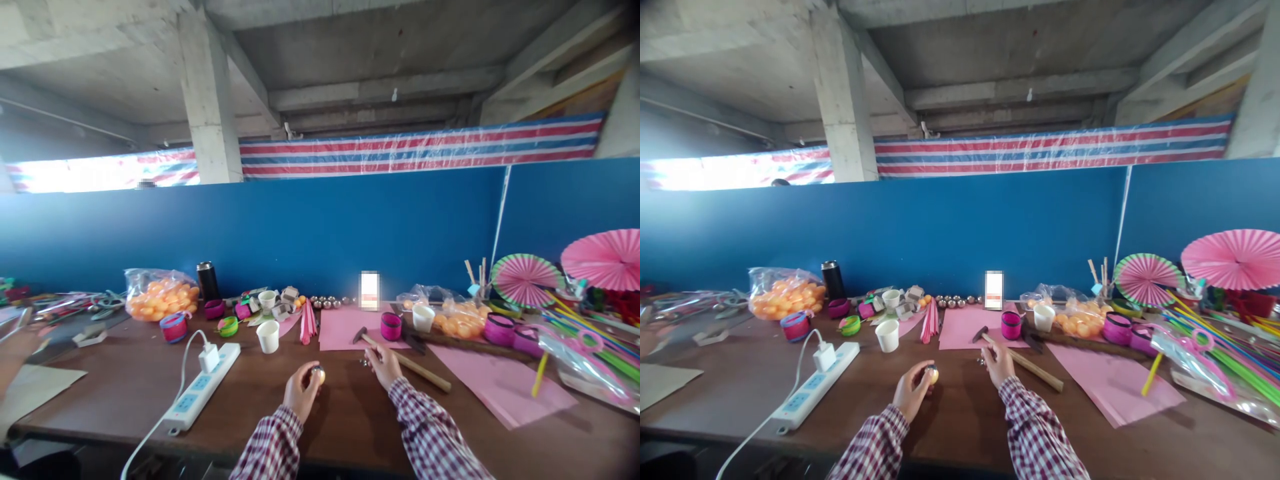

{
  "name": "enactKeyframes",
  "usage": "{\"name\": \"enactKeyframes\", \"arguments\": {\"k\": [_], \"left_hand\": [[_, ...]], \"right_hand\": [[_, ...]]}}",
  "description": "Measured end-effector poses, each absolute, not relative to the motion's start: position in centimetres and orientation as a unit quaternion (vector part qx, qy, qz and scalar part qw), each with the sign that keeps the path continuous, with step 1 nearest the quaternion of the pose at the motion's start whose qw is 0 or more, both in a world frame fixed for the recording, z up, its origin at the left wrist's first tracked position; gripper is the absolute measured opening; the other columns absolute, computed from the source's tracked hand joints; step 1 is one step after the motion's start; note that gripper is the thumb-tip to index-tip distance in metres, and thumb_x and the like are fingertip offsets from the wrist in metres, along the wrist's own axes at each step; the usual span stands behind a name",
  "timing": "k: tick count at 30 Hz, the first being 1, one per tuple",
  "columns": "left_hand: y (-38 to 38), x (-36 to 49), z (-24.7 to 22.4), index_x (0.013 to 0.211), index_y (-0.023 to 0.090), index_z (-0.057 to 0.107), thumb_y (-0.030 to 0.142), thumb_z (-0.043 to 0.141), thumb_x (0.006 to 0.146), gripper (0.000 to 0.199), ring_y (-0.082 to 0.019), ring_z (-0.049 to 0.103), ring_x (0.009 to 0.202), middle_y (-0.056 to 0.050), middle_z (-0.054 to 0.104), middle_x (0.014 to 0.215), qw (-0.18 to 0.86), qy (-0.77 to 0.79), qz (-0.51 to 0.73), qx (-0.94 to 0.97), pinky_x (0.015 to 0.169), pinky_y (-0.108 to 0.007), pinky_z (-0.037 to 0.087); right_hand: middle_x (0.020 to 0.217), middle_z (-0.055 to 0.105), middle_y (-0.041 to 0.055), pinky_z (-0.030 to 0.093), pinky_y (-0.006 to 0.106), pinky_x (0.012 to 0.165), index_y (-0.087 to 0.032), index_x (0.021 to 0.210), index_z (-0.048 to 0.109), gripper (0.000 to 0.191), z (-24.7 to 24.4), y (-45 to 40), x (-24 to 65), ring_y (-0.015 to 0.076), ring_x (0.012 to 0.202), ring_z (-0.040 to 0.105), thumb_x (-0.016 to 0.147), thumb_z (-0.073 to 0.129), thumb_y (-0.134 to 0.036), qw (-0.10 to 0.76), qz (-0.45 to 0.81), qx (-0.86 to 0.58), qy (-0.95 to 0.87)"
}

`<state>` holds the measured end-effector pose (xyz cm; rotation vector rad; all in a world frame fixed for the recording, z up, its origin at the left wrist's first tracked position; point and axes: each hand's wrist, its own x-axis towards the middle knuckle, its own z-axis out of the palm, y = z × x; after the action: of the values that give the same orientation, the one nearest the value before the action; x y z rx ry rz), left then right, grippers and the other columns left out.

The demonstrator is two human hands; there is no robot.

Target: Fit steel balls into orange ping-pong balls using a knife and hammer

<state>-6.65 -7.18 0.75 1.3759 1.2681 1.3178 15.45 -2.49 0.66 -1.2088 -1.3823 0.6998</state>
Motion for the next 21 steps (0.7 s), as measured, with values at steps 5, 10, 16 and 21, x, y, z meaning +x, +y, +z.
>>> {"name": "enactKeyframes", "arguments": {"k": [5,10,16,21], "left_hand": [[-7.25,-6.73,0.78,0.1,0.01,0.054,0.046,0.05,0.069,0.048,-0.014,0.058,0.059,-0.008,0.061,0.08,0.406,0.502,0.518,0.561,0.053,-0.026,0.05],[-7.47,-6.69,0.91,0.101,0.01,0.054,0.045,0.05,0.069,0.048,-0.014,0.059,0.06,-0.008,0.061,0.081,0.401,0.505,0.517,0.563,0.054,-0.026,0.05],[-7.14,-6.8,0.39,0.099,0.011,0.055,0.044,0.049,0.07,0.045,-0.014,0.058,0.059,-0.008,0.061,0.08,0.386,0.502,0.513,0.579,0.053,-0.025,0.05],[-6.98,-6.96,0.08,0.099,0.011,0.056,0.043,0.049,0.069,0.045,-0.013,0.058,0.056,-0.007,0.062,0.077,0.369,0.502,0.512,0.592,0.05,-0.024,0.049]], "right_hand": [[0.051,0.053,-0.0011,0.037,0.018,0.035,-0.015,0.064,0.053,0.028,0.61,-2.45,15.46,0.0078,0.04,0.047,0.068,0.048,-0.042,0.547,0.292,-0.516,-0.591],[0.053,0.055,-0.0006,0.038,0.017,0.038,-0.015,0.067,0.054,0.03,0.08,-2.29,15.52,0.0076,0.042,0.048,0.07,0.047,-0.044,0.541,0.286,-0.521,-0.595],[0.055,0.056,0.001,0.037,0.017,0.037,-0.015,0.068,0.054,0.031,-0.03,-2.13,15.65,0.0082,0.042,0.049,0.072,0.045,-0.043,0.528,0.275,-0.515,-0.617],[0.049,0.054,0.0007,0.037,0.019,0.038,-0.015,0.063,0.054,0.03,-0.15,-2.01,15.71,0.0095,0.041,0.049,0.073,0.045,-0.042,0.518,0.259,-0.515,-0.632]]}}
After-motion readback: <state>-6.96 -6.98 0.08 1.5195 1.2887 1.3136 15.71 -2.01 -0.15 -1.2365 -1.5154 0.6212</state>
